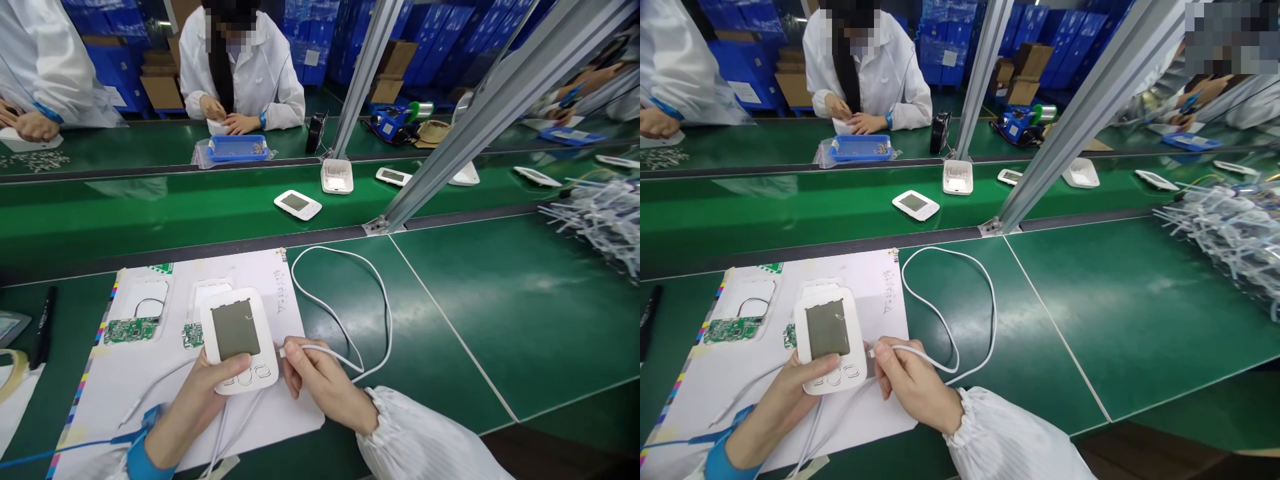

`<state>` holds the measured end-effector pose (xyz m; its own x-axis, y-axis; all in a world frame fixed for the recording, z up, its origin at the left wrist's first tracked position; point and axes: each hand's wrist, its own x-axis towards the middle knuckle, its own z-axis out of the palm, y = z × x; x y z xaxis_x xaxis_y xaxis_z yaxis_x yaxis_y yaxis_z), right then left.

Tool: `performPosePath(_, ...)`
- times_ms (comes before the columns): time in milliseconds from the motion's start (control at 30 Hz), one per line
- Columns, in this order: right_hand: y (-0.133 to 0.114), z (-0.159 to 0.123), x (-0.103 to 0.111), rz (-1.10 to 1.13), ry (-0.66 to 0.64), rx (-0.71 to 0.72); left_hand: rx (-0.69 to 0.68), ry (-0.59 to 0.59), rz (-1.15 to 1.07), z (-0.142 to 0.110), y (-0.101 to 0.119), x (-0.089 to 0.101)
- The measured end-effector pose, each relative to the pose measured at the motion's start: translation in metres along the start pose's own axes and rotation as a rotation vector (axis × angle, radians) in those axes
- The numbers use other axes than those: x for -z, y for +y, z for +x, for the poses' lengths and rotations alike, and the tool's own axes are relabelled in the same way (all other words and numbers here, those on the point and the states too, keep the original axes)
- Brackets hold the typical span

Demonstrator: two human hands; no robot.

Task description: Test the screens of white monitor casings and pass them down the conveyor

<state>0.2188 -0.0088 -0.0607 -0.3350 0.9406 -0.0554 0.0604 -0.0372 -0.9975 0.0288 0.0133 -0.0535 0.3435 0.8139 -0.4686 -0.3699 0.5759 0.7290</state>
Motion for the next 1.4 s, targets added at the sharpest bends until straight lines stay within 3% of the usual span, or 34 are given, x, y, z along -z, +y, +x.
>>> performPosePath(100, 0.000, 0.000, 0.000, -0.019, -0.039, 0.001, -0.004, -0.001, 0.019, -0.001, -0.002, 0.000)
performPosePath(300, 0.003, -0.001, 0.001, -0.158, -0.076, 0.034, -0.044, 0.120, 0.016, -0.004, -0.008, -0.001)
performPosePath(400, 0.004, 0.000, 0.000, -0.070, -0.048, 0.038, -0.066, 0.088, 0.078, -0.005, -0.006, -0.003)
performPosePath(533, 0.005, 0.003, 0.000, 0.232, -0.049, -0.045, -0.132, -0.025, 0.291, -0.009, 0.000, -0.008)
performPosePath(633, 0.007, 0.005, -0.001, 0.342, 0.041, -0.082, -0.213, 0.015, 0.378, -0.011, -0.003, -0.010)
performPosePath(733, 0.010, 0.006, -0.001, 0.357, 0.118, -0.044, -0.291, 0.107, 0.405, -0.011, -0.012, -0.008)
performPosePath(867, 0.011, 0.006, -0.002, 0.356, 0.120, -0.033, -0.289, 0.107, 0.492, -0.011, -0.019, -0.003)
performPosePath(1000, 0.013, 0.005, -0.003, 0.403, 0.127, -0.043, -0.312, 0.186, 0.501, -0.014, -0.020, -0.001)
performPosePath(1167, 0.017, 0.005, -0.004, 0.424, 0.122, -0.054, -0.360, 0.129, 0.547, -0.012, -0.024, 0.004)
performPosePath(1400, 0.014, 0.005, -0.004, 0.413, 0.121, -0.052, -0.358, 0.151, 0.544, -0.013, -0.025, 0.002)
